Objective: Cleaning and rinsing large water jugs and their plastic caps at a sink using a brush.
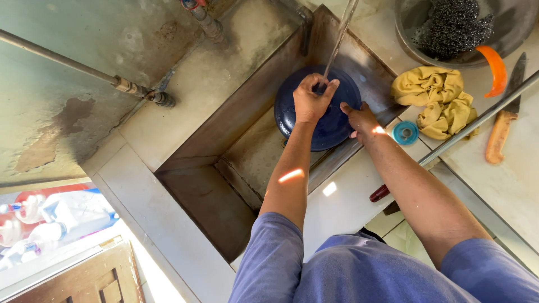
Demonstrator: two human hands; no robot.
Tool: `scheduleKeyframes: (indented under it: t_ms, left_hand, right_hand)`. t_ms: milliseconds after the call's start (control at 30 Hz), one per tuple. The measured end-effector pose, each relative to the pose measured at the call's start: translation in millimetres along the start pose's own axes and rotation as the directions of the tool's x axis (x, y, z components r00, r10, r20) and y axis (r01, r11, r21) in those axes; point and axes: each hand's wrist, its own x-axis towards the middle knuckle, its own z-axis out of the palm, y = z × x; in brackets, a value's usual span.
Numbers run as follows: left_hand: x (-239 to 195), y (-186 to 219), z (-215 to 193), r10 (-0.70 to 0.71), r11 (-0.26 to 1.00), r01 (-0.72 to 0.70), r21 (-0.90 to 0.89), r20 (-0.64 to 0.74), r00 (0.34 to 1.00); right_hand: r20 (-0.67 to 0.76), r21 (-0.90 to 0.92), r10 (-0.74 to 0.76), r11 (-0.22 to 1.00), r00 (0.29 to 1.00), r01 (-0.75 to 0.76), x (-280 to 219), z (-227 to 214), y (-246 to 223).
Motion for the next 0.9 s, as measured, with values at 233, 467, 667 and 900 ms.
scheduleKeyframes:
  t_ms: [233, 467, 667, 900]
  left_hand:
    - [-1, 6, -2, -0.023, 1.0, 0.023, 0.007, -0.009, 1.0]
    - [-1, 10, -3, -0.034, 0.999, 0.034, 0.001, -0.012, 0.999]
    - [-1, 12, -3, -0.047, 0.998, 0.048, 0.028, -0.017, 0.999]
    - [-2, 6, -1, 0.008, 1.0, -0.008, 0.003, -0.048, 0.999]
  right_hand:
    - [-0.027, -0.01, 0.013, 1.0, 1.0, -0.013, -5, 1, -4]
    - [-0.032, -0.029, -0.011, 1.0, 0.999, 0.01, 1, 0, 0]
    - [-0.034, -0.053, -0.001, 0.999, 0.999, -0.001, 1, 0, -1]
    - [-0.024, -0.059, -0.004, 0.998, 1.0, 0.003, -1, 0, -2]
